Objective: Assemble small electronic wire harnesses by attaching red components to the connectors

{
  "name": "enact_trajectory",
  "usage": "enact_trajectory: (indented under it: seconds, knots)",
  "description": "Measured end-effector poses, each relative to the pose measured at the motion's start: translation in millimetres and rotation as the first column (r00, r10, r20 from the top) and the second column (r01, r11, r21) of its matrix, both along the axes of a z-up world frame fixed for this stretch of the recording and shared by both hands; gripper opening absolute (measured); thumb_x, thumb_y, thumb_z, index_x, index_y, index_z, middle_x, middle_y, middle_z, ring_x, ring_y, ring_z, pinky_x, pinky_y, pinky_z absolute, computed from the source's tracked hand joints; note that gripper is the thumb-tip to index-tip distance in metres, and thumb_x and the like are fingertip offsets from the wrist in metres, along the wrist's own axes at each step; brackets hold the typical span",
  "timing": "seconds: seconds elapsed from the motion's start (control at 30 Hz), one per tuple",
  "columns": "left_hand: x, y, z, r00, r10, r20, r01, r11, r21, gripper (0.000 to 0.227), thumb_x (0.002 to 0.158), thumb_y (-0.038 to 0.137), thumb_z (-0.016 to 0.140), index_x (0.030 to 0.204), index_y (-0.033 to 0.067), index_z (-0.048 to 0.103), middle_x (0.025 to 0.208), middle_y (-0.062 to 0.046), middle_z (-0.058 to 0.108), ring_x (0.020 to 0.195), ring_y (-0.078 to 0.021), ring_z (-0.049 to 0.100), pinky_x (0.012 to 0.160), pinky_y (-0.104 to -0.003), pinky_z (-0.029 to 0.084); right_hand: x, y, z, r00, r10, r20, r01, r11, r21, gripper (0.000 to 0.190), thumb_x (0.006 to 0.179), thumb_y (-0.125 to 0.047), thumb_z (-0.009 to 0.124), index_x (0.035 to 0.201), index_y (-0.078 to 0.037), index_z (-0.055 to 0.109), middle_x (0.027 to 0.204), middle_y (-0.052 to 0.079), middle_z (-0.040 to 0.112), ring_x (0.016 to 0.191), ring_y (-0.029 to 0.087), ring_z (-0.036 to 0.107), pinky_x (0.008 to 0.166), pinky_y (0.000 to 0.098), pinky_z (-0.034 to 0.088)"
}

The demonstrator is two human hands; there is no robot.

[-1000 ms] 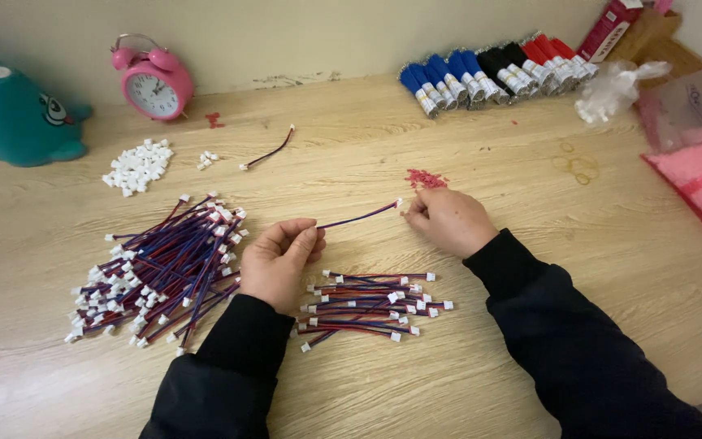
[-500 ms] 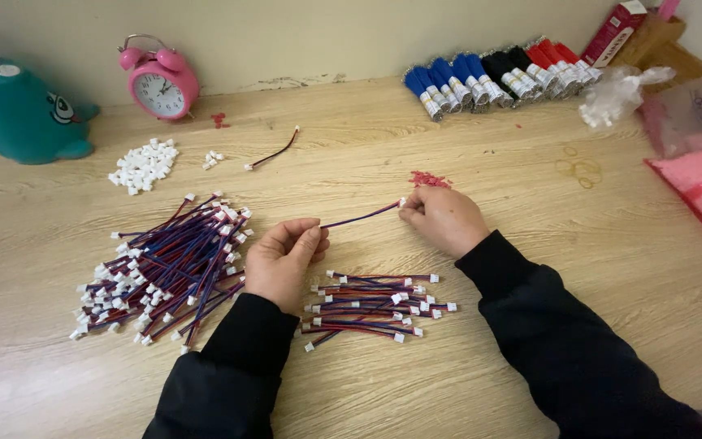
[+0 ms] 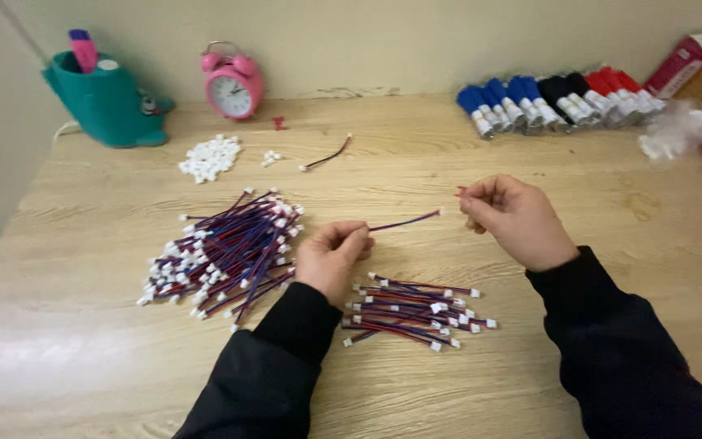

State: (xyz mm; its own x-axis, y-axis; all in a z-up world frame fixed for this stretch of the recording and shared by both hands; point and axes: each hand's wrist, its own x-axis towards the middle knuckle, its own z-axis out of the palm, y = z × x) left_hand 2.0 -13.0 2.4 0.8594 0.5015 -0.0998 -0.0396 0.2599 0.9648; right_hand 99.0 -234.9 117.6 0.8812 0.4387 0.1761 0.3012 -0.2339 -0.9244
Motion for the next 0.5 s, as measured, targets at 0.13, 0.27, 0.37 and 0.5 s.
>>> enact_trajectory:
  seconds: [0.13,0.27,0.37,0.5]
  knots:
    - [-7,-7,10,0.998,0.047,0.047,-0.039,0.987,-0.156,0.020,0.083,0.009,0.075,0.101,0.0022,0.072,0.087,-0.018,0.072,0.076,-0.0212,0.072,0.069,-0.031,0.062,-26,24,11,0.987,0.146,-0.073,-0.141,0.987,0.070,0.017,0.087,0.003,0.064,0.104,0.006,0.066,0.073,0.013,0.068,0.068,0.016,0.067,0.065,0.0284,0.057]
    - [-9,-6,15,0.997,0.036,0.066,-0.017,0.964,-0.264,0.022,0.085,0.007,0.072,0.104,-0.0027,0.068,0.090,-0.021,0.071,0.078,-0.0266,0.072,0.072,-0.037,0.063,-27,48,-2,0.964,0.255,-0.070,-0.250,0.966,0.071,0.012,0.087,0.000,0.065,0.098,0.003,0.069,0.070,0.011,0.068,0.066,0.014,0.065,0.064,0.0263,0.057]
    - [-4,-5,8,0.996,0.038,0.083,-0.012,0.955,-0.298,0.021,0.085,0.007,0.073,0.102,-0.0041,0.068,0.090,-0.020,0.069,0.080,-0.0275,0.072,0.073,-0.039,0.064,-25,61,-10,0.960,0.280,-0.001,-0.280,0.960,0.021,0.011,0.088,-0.001,0.066,0.098,0.001,0.069,0.072,0.009,0.067,0.069,0.013,0.064,0.064,0.0243,0.055]
    - [-6,-5,12,0.994,0.063,0.090,-0.029,0.941,-0.337,0.023,0.084,0.006,0.074,0.102,-0.0070,0.068,0.090,-0.023,0.067,0.084,-0.0328,0.072,0.077,-0.045,0.063,-41,69,4,0.949,0.285,0.136,-0.265,0.953,-0.150,0.009,0.084,-0.005,0.070,0.093,-0.005,0.073,0.072,0.006,0.070,0.066,0.010,0.062,0.062,0.0238,0.052]
